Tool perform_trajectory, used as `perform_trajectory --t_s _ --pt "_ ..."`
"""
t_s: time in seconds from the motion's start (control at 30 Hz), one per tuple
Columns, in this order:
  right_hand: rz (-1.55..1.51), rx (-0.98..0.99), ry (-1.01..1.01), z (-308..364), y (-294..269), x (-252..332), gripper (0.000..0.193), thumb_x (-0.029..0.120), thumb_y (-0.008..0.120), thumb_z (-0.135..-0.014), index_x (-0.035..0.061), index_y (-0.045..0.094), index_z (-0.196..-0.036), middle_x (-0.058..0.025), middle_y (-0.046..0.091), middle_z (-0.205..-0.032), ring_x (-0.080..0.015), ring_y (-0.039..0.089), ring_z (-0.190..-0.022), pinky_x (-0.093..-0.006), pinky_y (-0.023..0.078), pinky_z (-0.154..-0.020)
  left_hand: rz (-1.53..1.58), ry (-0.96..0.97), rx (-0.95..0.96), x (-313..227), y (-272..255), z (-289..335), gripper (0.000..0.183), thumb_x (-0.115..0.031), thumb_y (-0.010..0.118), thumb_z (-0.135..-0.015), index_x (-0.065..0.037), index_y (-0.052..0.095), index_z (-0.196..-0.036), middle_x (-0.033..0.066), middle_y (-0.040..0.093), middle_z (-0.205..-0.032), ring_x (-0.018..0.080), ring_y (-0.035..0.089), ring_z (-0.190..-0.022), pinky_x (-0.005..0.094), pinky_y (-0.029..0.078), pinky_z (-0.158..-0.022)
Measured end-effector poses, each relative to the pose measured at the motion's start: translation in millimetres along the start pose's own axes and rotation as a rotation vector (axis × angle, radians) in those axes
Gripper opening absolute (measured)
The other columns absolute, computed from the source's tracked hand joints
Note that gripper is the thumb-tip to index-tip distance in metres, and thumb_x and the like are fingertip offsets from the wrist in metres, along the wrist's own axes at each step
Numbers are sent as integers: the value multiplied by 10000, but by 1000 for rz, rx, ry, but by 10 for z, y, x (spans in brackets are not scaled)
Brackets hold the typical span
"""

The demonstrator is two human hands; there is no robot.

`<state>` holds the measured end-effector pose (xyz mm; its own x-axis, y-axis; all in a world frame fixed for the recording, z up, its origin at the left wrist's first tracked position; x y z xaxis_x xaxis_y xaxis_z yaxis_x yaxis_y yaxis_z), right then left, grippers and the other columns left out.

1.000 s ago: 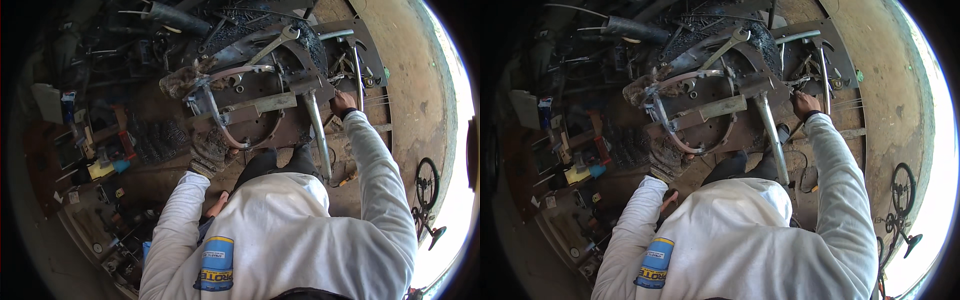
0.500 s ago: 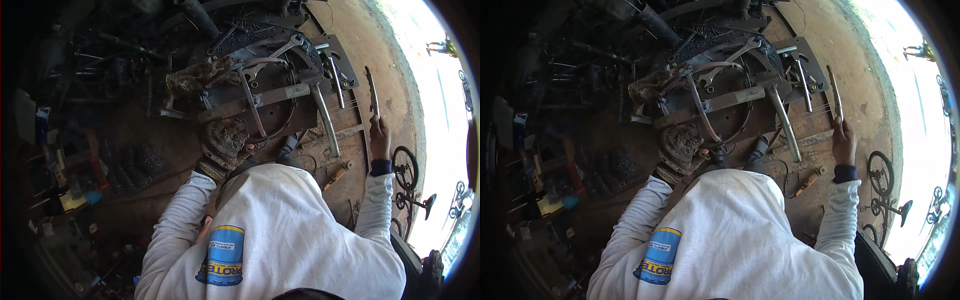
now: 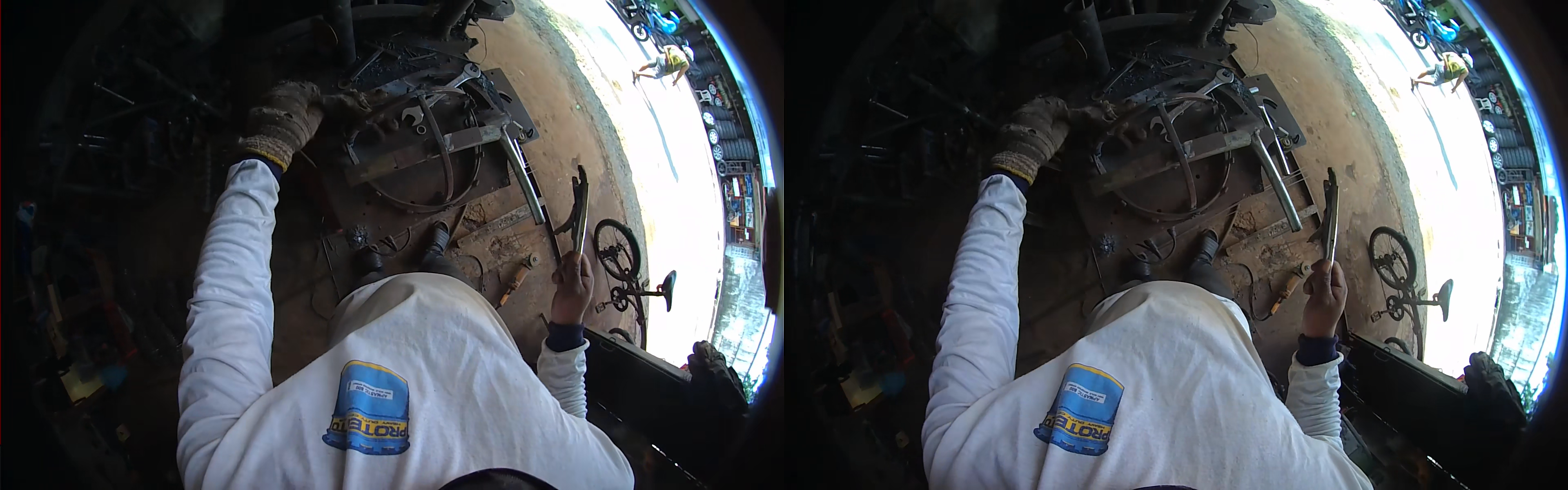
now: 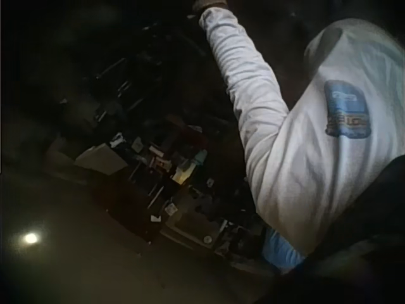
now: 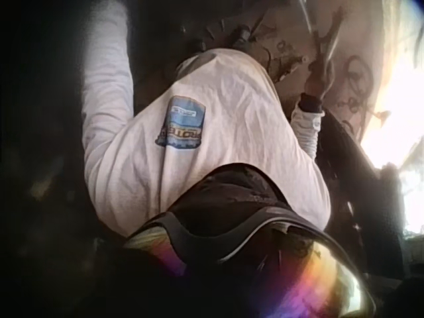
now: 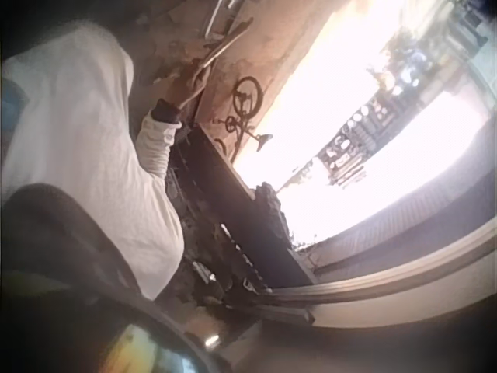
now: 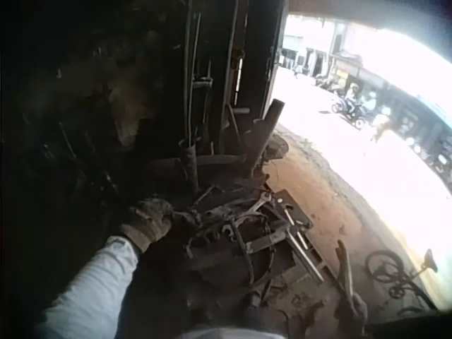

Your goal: The person tightens bolts on a metal frame assembly using a wrench and a hammer. The person uses a wrench to turn bolts on a circular metal structure, occasionally striking the assembly with a hammer to adjust the fit, and then uses a smaller hand tool to adjust a fastener.

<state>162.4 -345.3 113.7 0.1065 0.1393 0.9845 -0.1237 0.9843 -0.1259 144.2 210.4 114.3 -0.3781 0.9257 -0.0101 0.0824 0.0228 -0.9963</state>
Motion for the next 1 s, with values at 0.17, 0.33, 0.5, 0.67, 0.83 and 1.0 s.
perform_trajectory --t_s 0.17,0.33,0.5,0.67,0.83,1.0 --pt "-115 38 116 352 240 -23 232 286 510 -1036 79 539 -937 65 369 -661 -45 346 -572 -222 323 -538 91 -24 -177 -134 -88 -226 425 -434 571 -904 -161 631 -1225 130 618 -1256 339 580 -1174 450 481 -994" --pt "-316 140 283 467 606 58 259 273 496 -1042 73 516 -879 35 415 -705 -63 355 -589 -240 333 -549 16 221 -318 -165 338 -97 491 -426 579 -920 -164 553 -1335 118 582 -1296 343 535 -1231 470 450 -1034" --pt "-538 327 444 566 976 71 286 303 479 -1047 86 493 -860 32 371 -699 -83 342 -612 -260 334 -580 1251 -40 -239 -171 24 618 345 -89 636 -934 -59 568 -1271 89 635 -1144 163 634 -1029 297 530 -884" --pt "-622 613 394 562 1203 143 340 376 456 -1047 86 501 -876 23 390 -718 -81 340 -625 -265 334 -588 1648 167 530 -1701 -72 1549 301 -112 619 -956 -25 559 -1238 123 623 -1211 200 627 -1098 305 527 -902" --pt "-284 705 376 620 1554 123 355 384 495 -1037 47 560 -947 48 435 -751 -63 389 -652 -251 366 -605 2912 154 1116 -2237 305 1804 375 -198 393 -1048 0 466 -1357 167 576 -1271 240 577 -1173 372 463 -1047" --pt "18 739 351 684 1810 160 357 350 553 -1017 6 598 -1102 39 498 -772 -85 444 -691 -271 395 -630 3076 251 1188 -2248 244 1790 396 -208 353 -1062 10 437 -1381 177 521 -1349 259 503 -1277 389 399 -1121"
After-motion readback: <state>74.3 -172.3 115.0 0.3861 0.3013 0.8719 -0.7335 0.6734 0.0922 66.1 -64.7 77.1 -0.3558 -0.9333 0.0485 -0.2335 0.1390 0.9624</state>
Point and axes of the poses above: each hand's wrist, its own z-axis away from the middle knuckle, its own y-axis out of the palm, x = y × z, the point moved 8 cm from there along -z, towards the middle knuckle
